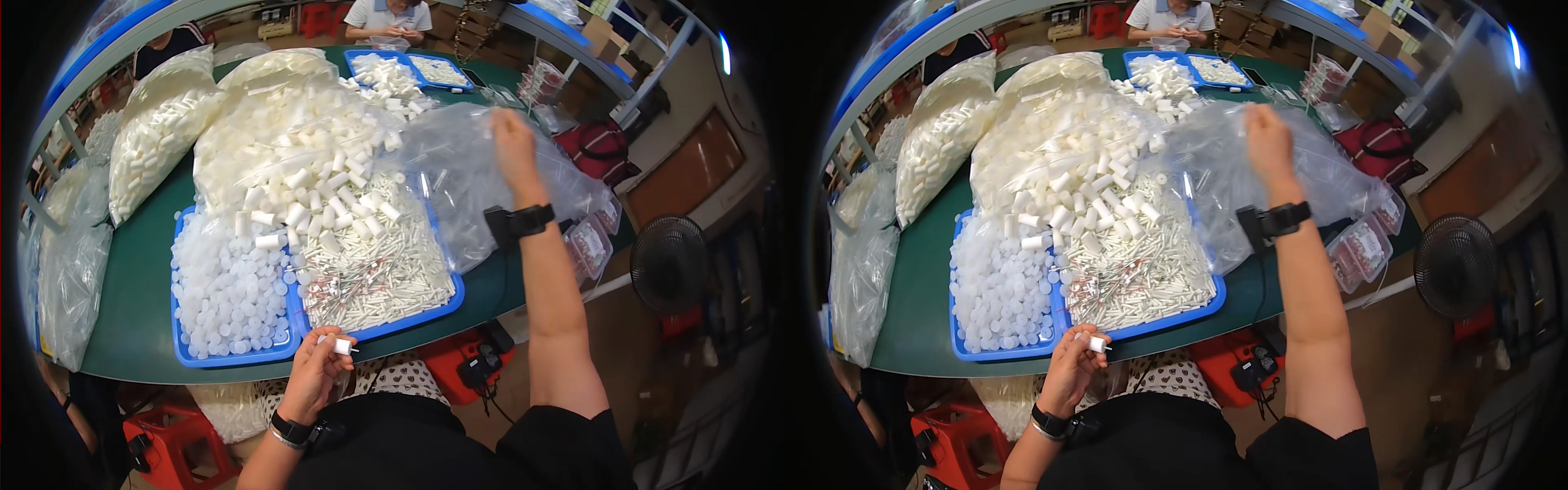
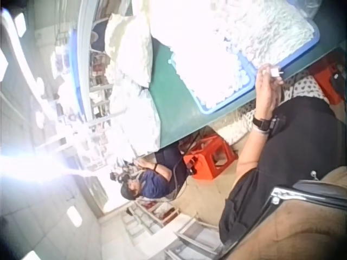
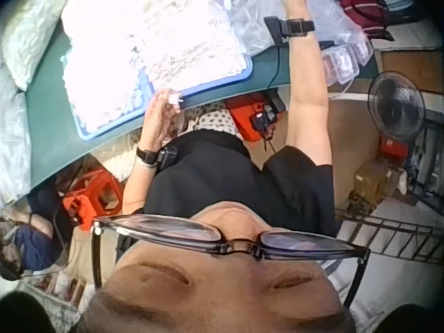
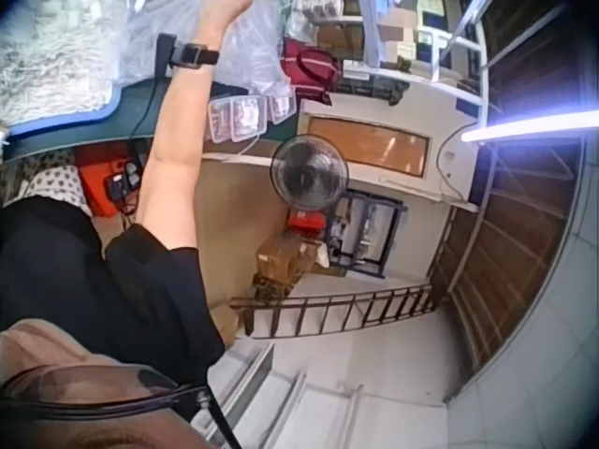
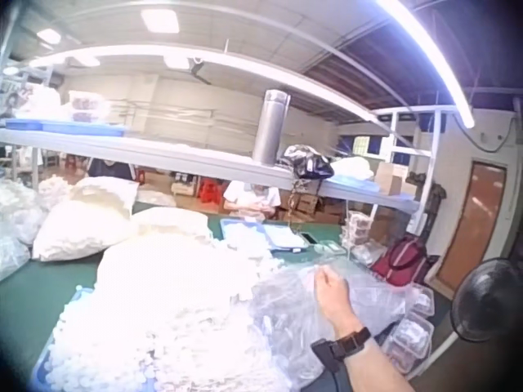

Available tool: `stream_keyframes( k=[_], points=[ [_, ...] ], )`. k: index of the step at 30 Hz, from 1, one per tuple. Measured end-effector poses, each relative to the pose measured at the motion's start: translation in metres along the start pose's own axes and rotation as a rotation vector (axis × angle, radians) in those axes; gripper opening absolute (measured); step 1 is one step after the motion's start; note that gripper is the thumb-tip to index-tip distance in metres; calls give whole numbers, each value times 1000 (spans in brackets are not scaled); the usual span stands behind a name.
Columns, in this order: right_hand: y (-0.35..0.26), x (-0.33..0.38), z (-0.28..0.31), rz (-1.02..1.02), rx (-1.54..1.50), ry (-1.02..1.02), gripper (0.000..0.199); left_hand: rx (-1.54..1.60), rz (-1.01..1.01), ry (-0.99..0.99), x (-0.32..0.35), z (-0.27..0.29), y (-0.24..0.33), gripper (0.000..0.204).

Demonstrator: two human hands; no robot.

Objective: The person sits at a green table in a workshop and assembles small white plastic components. They pick up a cylindrical piece and a cap, then insert the cylinder into the cap by hand. The person repeats this process continuously, placing the finished units into a blue tray.

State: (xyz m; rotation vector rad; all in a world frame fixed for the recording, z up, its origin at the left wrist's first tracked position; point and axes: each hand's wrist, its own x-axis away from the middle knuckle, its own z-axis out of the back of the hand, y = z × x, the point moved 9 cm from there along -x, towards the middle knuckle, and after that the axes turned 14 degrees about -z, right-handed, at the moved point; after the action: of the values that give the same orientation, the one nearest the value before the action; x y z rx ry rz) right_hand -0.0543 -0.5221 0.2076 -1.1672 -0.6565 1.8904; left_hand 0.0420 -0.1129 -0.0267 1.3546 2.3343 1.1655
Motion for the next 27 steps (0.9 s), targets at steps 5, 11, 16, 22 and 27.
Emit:
stream_keyframes(
  k=[5, 11, 16, 22, 27],
  points=[
    [-20, 31, -41, 80, -47, -189, 26, -25, 13, 19, -1, -2, 0, 25],
    [44, 21, -28, -93, 111, -211, 27, -39, 9, 25, -3, -4, 2, 28],
    [82, 33, 39, -35, 184, 157, 34, -25, 14, 25, -3, 0, 4, 28],
    [214, 15, 162, -545, 902, 667, 55, -35, 38, 26, -4, -3, -1, 27],
    [233, -6, 129, -624, 805, 318, 42, -53, 16, 35, -2, 1, 0, 27]
  ],
)
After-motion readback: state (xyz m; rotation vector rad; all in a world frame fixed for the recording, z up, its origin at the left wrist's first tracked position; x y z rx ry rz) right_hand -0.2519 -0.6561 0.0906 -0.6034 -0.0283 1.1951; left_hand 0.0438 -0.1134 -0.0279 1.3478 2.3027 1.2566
